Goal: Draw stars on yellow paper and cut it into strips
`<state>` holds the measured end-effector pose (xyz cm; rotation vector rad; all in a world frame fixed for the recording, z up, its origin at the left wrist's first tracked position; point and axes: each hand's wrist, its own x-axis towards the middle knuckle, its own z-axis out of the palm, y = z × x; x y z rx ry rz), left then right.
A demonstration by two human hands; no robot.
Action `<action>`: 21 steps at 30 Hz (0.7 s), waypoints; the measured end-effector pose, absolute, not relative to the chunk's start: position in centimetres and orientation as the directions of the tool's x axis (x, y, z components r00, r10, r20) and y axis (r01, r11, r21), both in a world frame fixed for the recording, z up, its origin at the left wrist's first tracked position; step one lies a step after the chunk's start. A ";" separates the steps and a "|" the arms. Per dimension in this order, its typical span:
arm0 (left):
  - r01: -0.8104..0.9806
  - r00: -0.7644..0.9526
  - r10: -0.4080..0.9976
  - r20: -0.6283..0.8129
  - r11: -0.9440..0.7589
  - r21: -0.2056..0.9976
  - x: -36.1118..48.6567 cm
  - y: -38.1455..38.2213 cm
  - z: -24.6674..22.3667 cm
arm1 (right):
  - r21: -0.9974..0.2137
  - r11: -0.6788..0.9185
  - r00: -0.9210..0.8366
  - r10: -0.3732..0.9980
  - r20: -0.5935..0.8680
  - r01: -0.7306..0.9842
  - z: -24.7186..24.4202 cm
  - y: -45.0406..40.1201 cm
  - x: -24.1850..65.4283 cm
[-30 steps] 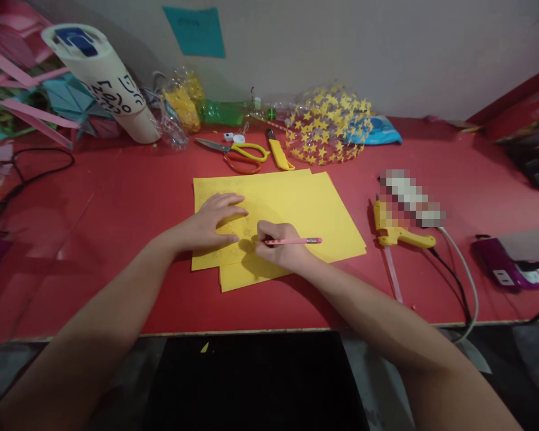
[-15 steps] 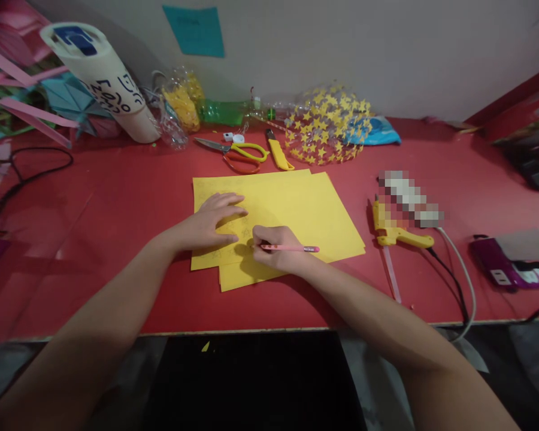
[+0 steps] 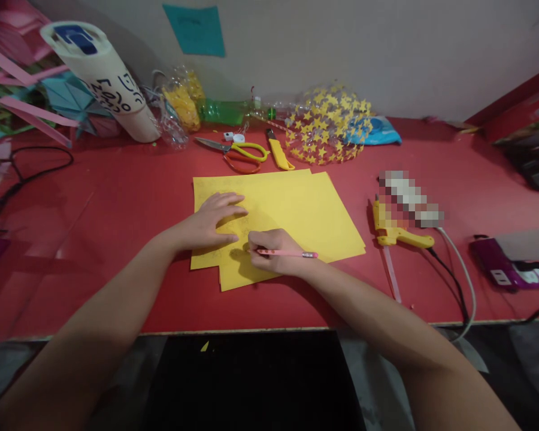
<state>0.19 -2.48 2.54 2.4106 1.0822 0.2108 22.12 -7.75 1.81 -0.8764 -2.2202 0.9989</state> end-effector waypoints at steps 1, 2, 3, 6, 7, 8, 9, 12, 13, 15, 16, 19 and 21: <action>0.665 0.674 0.736 -0.063 -0.566 0.487 0.2 -2.5 2.6 | -0.794 0.511 -0.639 0.740 0.211 0.329 1.8 -7.8 22.1; 0.668 0.673 0.736 -0.069 -0.565 0.485 0.2 -2.5 2.7 | -0.796 0.510 -0.641 0.738 0.211 0.326 1.9 -7.8 22.1; 0.670 0.673 0.736 -0.073 -0.565 0.482 0.2 -2.6 2.8 | -0.797 0.507 -0.642 0.738 0.205 0.328 1.9 -7.8 22.1; 0.669 0.672 0.737 -0.067 -0.566 0.481 0.3 -2.6 2.8 | -0.812 0.474 -0.637 0.752 0.171 0.341 1.9 -7.7 22.1; 0.668 0.672 0.738 -0.065 -0.566 0.482 0.3 -2.6 2.8 | -0.826 0.448 -0.621 0.767 0.159 0.343 1.9 -7.7 22.1; 0.668 0.672 0.738 -0.064 -0.566 0.483 0.2 -2.6 2.7 | -0.842 0.413 -0.586 0.796 0.148 0.348 1.9 -7.6 22.2; 0.668 0.671 0.738 -0.064 -0.565 0.484 0.2 -2.6 2.7 | -0.858 0.370 -0.531 0.836 0.141 0.355 2.0 -7.5 22.2; 0.672 0.668 0.741 -0.071 -0.560 0.485 0.2 -2.6 2.7 | -0.879 0.277 -0.297 0.940 0.166 0.387 2.4 -6.9 22.6; 0.675 0.667 0.741 -0.077 -0.558 0.483 0.2 -2.7 2.8 | -0.872 0.274 -0.228 0.954 0.194 0.406 2.5 -6.7 22.8; 0.685 0.665 0.741 -0.094 -0.555 0.471 0.3 -2.8 3.0 | -0.839 0.298 -0.157 0.954 0.254 0.455 2.7 -6.1 23.3; 0.689 0.665 0.739 -0.102 -0.556 0.464 0.4 -2.9 3.2 | -0.816 0.316 -0.152 0.949 0.277 0.484 2.7 -5.9 23.5; 0.675 0.684 0.723 -0.098 -0.575 0.462 0.6 -3.2 3.8 | -0.721 0.396 -0.229 0.918 0.324 0.569 2.5 -5.1 24.1; 0.645 0.703 0.708 -0.069 -0.593 0.481 0.6 -3.2 3.9 | -0.636 0.473 -0.324 0.881 0.344 0.610 2.1 -4.8 24.4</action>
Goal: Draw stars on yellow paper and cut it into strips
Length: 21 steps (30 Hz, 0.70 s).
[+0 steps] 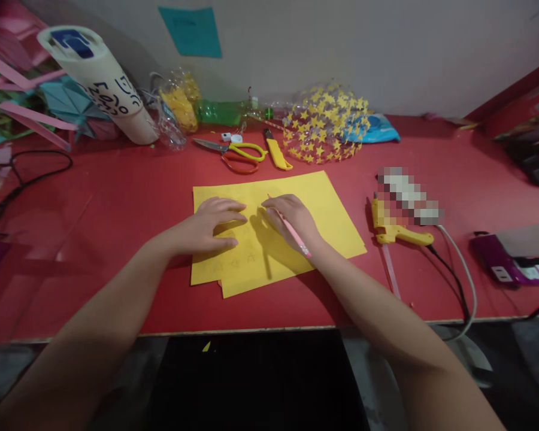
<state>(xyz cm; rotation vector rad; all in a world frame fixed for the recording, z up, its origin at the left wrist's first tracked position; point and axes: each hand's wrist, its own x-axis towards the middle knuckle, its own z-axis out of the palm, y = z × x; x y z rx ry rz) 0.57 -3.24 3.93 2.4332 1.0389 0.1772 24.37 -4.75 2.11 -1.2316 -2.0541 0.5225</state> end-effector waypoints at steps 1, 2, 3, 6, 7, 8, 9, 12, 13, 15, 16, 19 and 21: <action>0.634 0.704 0.709 -0.049 -0.596 0.492 0.5 -3.2 3.9 | -0.596 0.508 -0.370 0.861 0.348 0.622 1.9 -4.6 24.4; 0.629 0.696 0.718 -0.024 -0.593 0.502 0.4 -3.1 3.8 | -0.561 0.537 -0.410 0.843 0.347 0.630 1.8 -4.6 24.4; 0.634 0.676 0.737 0.002 -0.583 0.508 0.3 -2.9 3.6 | -0.533 0.562 -0.444 0.827 0.344 0.633 1.6 -4.6 24.3; 0.708 0.553 0.830 0.068 -0.511 0.487 -0.3 -2.3 3.0 | -0.476 0.616 -0.509 0.787 0.348 0.627 1.5 -5.0 24.0; 0.736 0.523 0.850 0.061 -0.487 0.471 -0.5 -2.1 2.8 | -0.464 0.628 -0.522 0.778 0.350 0.624 1.5 -5.2 23.9; 0.753 0.514 0.857 0.042 -0.474 0.457 -0.6 -1.9 2.7 | -0.456 0.637 -0.531 0.770 0.353 0.621 1.4 -5.3 23.9; 0.765 0.512 0.859 0.021 -0.466 0.445 -0.8 -1.8 2.6 | -0.453 0.643 -0.536 0.765 0.356 0.618 1.4 -5.4 23.8; 0.766 0.538 0.843 -0.010 -0.484 0.422 -0.8 -1.8 2.7 | -0.454 0.665 -0.536 0.747 0.393 0.593 1.3 -5.2 24.1; 0.765 0.543 0.840 -0.007 -0.492 0.416 -0.8 -1.9 2.8 | -0.450 0.678 -0.540 0.735 0.411 0.581 1.3 -5.1 24.2; 0.763 0.555 0.832 -0.009 -0.504 0.405 -0.6 -2.1 2.9 | -0.440 0.696 -0.550 0.718 0.426 0.567 1.3 -5.0 24.2; 0.763 0.559 0.829 -0.016 -0.507 0.402 -0.6 -2.1 2.9 | -0.447 0.690 -0.550 0.723 0.418 0.569 1.4 -4.9 24.2; 0.759 0.578 0.814 -0.053 -0.512 0.401 -0.5 -2.3 3.0 | -0.574 0.561 -0.475 0.824 0.311 0.597 2.0 -5.2 24.0; 0.749 0.593 0.802 -0.065 -0.520 0.410 -0.6 -2.3 3.0 | -0.739 0.366 -0.353 0.917 0.185 0.565 2.8 -5.3 23.9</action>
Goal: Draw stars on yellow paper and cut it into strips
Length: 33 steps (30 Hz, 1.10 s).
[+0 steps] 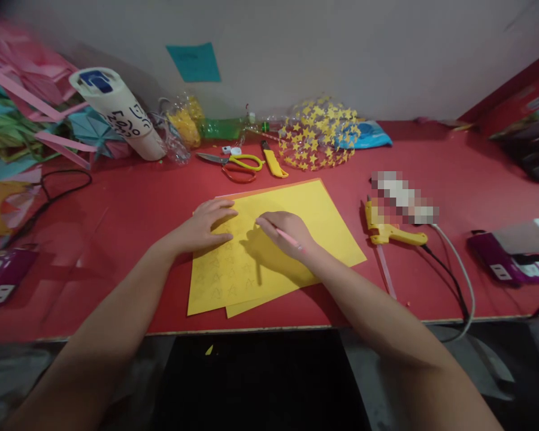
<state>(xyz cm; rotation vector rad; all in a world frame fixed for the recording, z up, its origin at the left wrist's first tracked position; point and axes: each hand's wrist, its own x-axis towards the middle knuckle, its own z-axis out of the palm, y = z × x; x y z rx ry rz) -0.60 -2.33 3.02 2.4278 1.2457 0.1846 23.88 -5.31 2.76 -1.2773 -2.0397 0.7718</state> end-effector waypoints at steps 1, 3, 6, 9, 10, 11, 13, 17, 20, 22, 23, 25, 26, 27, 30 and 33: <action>0.739 0.604 0.795 -0.064 -0.528 0.419 -0.6 -2.3 2.9 | -0.817 0.259 -0.296 0.948 0.114 0.515 3.2 -5.3 23.9; 0.707 0.629 0.776 -0.045 -0.547 0.448 -0.6 -2.2 2.6 | -0.921 0.109 -0.239 0.971 0.018 0.374 4.2 -5.1 24.0; 0.638 0.655 0.755 0.033 -0.575 0.512 -0.8 -1.9 1.9 | -0.961 0.071 -0.309 0.951 -0.016 0.267 5.5 -4.4 24.0; 0.603 0.585 0.797 0.151 -0.552 0.576 -1.1 -1.4 1.2 | -0.968 0.051 -0.338 0.941 -0.035 0.244 5.7 -3.3 23.5; 0.603 0.545 0.819 0.181 -0.533 0.594 -1.3 -1.2 1.2 | -0.973 0.008 -0.317 0.946 -0.067 0.231 5.4 -2.9 23.2; 0.607 0.504 0.840 0.201 -0.510 0.610 -1.4 -1.0 1.2 | -0.977 -0.037 -0.283 0.954 -0.097 0.211 5.1 -2.5 23.0; 0.628 0.465 0.862 0.199 -0.480 0.612 -1.5 -0.5 1.5 | -0.985 -0.089 -0.240 0.963 -0.122 0.145 4.1 -1.8 22.6; 0.685 0.591 0.801 0.098 -0.562 0.463 -1.0 0.0 2.3 | -0.992 0.021 -0.230 0.973 -0.008 0.122 2.6 -1.2 22.3; 0.732 0.599 0.796 0.085 -0.587 0.347 -0.3 0.1 2.3 | -0.993 -0.002 -0.191 0.981 -0.024 0.119 2.2 -1.3 22.2; 0.738 0.587 0.801 0.116 -0.589 0.331 0.0 -0.1 1.9 | -0.993 -0.015 -0.165 0.986 -0.035 0.118 1.9 -1.3 22.2; 0.721 0.586 0.796 0.151 -0.598 0.351 0.0 -0.2 1.6 | -0.992 -0.009 -0.163 0.986 -0.029 0.127 1.8 -1.3 22.1; 0.655 0.596 0.768 0.234 -0.634 0.411 -0.2 -0.5 1.0 | -0.987 0.025 -0.177 0.984 -0.003 0.158 1.5 -1.3 22.1; 0.624 0.600 0.754 0.266 -0.650 0.434 -0.3 -0.7 0.8 | -0.984 0.046 -0.190 0.982 0.013 0.173 1.3 -1.2 22.2; 0.598 0.610 0.740 0.283 -0.664 0.449 -0.4 -0.8 0.5 | -0.980 0.067 -0.205 0.978 0.028 0.188 1.2 -1.2 22.2; 0.542 0.643 0.702 0.307 -0.700 0.464 -0.7 -1.1 0.2 | -0.967 0.113 -0.236 0.970 0.058 0.228 0.9 -1.3 22.3; 0.525 0.645 0.688 0.332 -0.715 0.461 -0.7 -1.0 0.1 | -0.960 0.114 -0.215 0.975 0.059 0.256 0.8 -1.4 22.4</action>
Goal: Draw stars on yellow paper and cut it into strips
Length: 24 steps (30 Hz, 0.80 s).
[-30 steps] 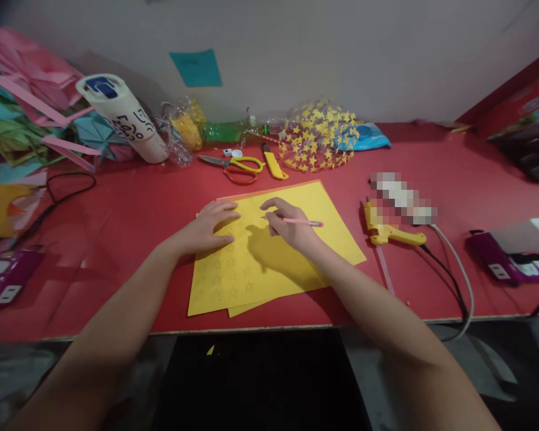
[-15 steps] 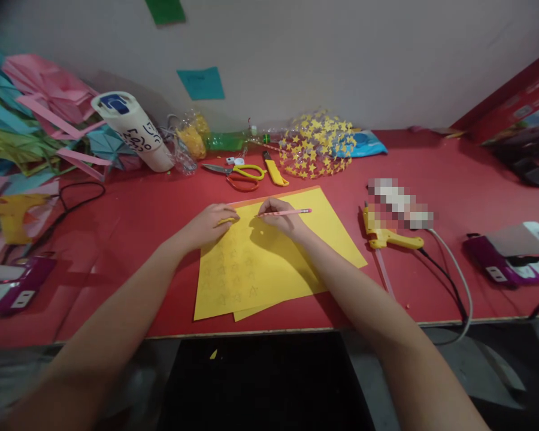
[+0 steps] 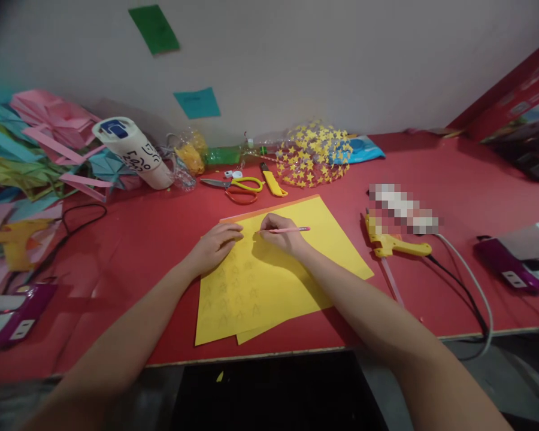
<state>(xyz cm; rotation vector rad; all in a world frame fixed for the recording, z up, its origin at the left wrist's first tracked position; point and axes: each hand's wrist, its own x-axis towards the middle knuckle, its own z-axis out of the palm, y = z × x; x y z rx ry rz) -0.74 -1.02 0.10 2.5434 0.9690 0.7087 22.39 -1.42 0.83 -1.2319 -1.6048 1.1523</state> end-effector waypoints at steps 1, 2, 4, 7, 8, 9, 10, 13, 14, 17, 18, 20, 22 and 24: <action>0.527 0.640 0.691 0.336 -0.713 0.462 -0.8 -1.0 0.1 | -0.960 0.107 -0.206 0.977 0.054 0.258 0.8 -1.4 22.4; 0.530 0.635 0.695 0.338 -0.710 0.465 -0.8 -0.9 0.0 | -0.960 0.099 -0.204 0.978 0.046 0.261 0.8 -1.5 22.4; 0.539 0.619 0.709 0.338 -0.697 0.474 -0.8 -0.9 -0.2 | -0.960 0.097 -0.220 0.975 0.038 0.264 0.7 -1.5 22.4; 0.551 0.600 0.729 0.331 -0.676 0.489 -0.8 -1.0 -0.4 | -0.955 0.121 -0.260 0.964 0.049 0.270 0.4 -1.5 22.3; 0.555 0.597 0.734 0.324 -0.669 0.494 -0.8 -1.0 -0.4 | -0.955 0.125 -0.257 0.965 0.054 0.269 0.3 -1.5 22.3; 0.555 0.595 0.737 0.321 -0.666 0.499 -0.8 -1.1 -0.4 | -0.957 0.123 -0.250 0.967 0.055 0.265 0.3 -1.5 22.3; 0.554 0.592 0.739 0.320 -0.662 0.505 -0.8 -1.1 -0.4 | -0.959 0.115 -0.236 0.970 0.053 0.258 0.3 -1.5 22.3; 0.564 0.560 0.763 0.324 -0.637 0.526 -0.7 -1.2 -0.1 | -0.974 0.070 -0.182 0.983 0.031 0.213 0.6 -1.6 22.3; 0.572 0.548 0.773 0.319 -0.625 0.532 -0.6 -1.2 0.1 | -0.980 0.052 -0.174 0.985 0.018 0.194 0.7 -1.6 22.3; 0.585 0.540 0.788 0.297 -0.605 0.540 -0.6 -1.2 0.6 | -0.984 0.037 -0.189 0.982 0.003 0.175 0.9 -1.6 22.4; 0.584 0.545 0.786 0.293 -0.606 0.540 -0.5 -1.2 0.8 | -0.982 0.046 -0.201 0.980 0.008 0.185 0.9 -1.6 22.4; 0.577 0.555 0.779 0.292 -0.613 0.540 -0.5 -1.2 0.9 | -0.977 0.062 -0.210 0.978 0.018 0.205 0.9 -1.6 22.3; 0.571 0.564 0.774 0.288 -0.618 0.541 -0.5 -1.2 0.9 | -0.978 0.058 -0.189 0.982 0.019 0.203 0.9 -1.7 22.3; 0.564 0.569 0.771 0.285 -0.619 0.546 -0.5 -1.2 0.9 | -0.980 0.044 -0.172 0.985 0.010 0.193 0.9 -1.7 22.4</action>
